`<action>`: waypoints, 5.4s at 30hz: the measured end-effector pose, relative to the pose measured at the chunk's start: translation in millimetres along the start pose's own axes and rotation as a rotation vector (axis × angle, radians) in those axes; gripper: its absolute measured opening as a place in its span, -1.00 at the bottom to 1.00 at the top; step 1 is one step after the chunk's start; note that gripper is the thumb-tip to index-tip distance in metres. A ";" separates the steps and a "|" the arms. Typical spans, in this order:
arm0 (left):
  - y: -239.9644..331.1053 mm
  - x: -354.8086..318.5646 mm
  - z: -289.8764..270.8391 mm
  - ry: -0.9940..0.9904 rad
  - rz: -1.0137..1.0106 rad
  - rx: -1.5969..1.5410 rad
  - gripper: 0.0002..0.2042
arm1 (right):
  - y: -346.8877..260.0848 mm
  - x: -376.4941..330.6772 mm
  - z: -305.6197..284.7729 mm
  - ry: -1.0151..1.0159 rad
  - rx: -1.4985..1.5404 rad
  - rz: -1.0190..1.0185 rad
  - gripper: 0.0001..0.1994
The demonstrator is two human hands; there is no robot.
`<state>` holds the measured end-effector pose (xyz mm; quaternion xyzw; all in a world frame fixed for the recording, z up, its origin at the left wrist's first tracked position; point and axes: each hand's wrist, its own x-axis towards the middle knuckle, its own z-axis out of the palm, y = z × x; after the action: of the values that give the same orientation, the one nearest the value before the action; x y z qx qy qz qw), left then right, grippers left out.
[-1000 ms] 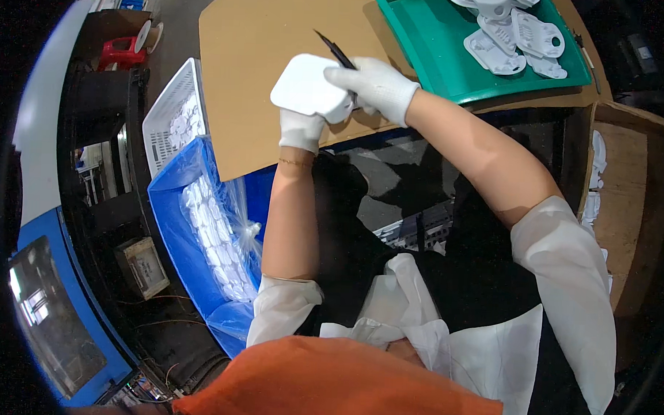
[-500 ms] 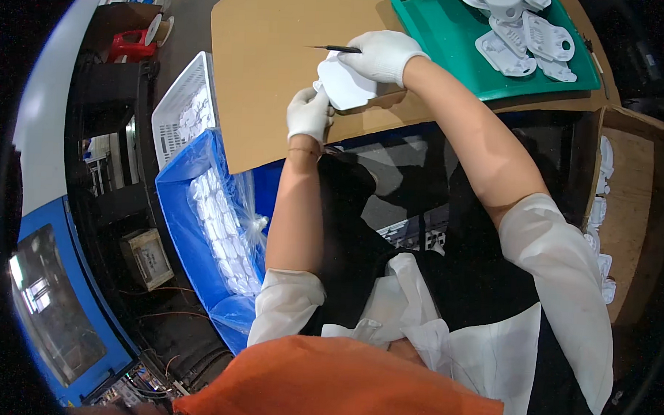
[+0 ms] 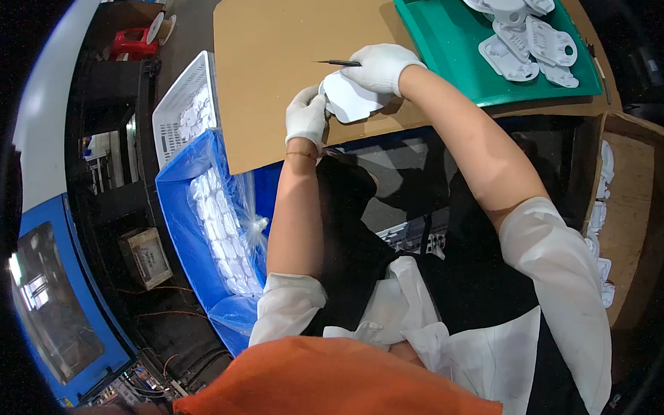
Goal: Assembling small plastic electronic housings by using a precision applicator tool and then stacking the processed parts into a container.
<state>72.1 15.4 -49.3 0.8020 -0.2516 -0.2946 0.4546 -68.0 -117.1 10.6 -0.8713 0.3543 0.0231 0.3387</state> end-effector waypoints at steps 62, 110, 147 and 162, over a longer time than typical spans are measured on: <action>6.1 -12.9 1.6 -0.275 0.322 0.481 0.14 | 40.0 -32.3 -58.7 0.811 0.185 0.002 -0.70; 86.7 -58.2 16.5 -0.676 0.322 -1.060 0.10 | 21.0 -78.9 -29.4 0.592 0.370 -0.638 -0.54; 83.1 -57.6 20.6 -0.283 0.523 -0.564 -0.35 | 5.5 -94.6 -34.7 0.580 0.007 -0.452 -0.77; 80.5 -57.4 19.6 -0.284 0.572 -0.538 -0.40 | 10.6 -92.5 -41.5 0.477 -0.038 -0.499 -0.79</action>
<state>7.3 5.5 27.2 0.5038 -0.4383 -0.3196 0.6723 -152.2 -92.1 62.4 -0.9181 0.1989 -0.2584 0.2254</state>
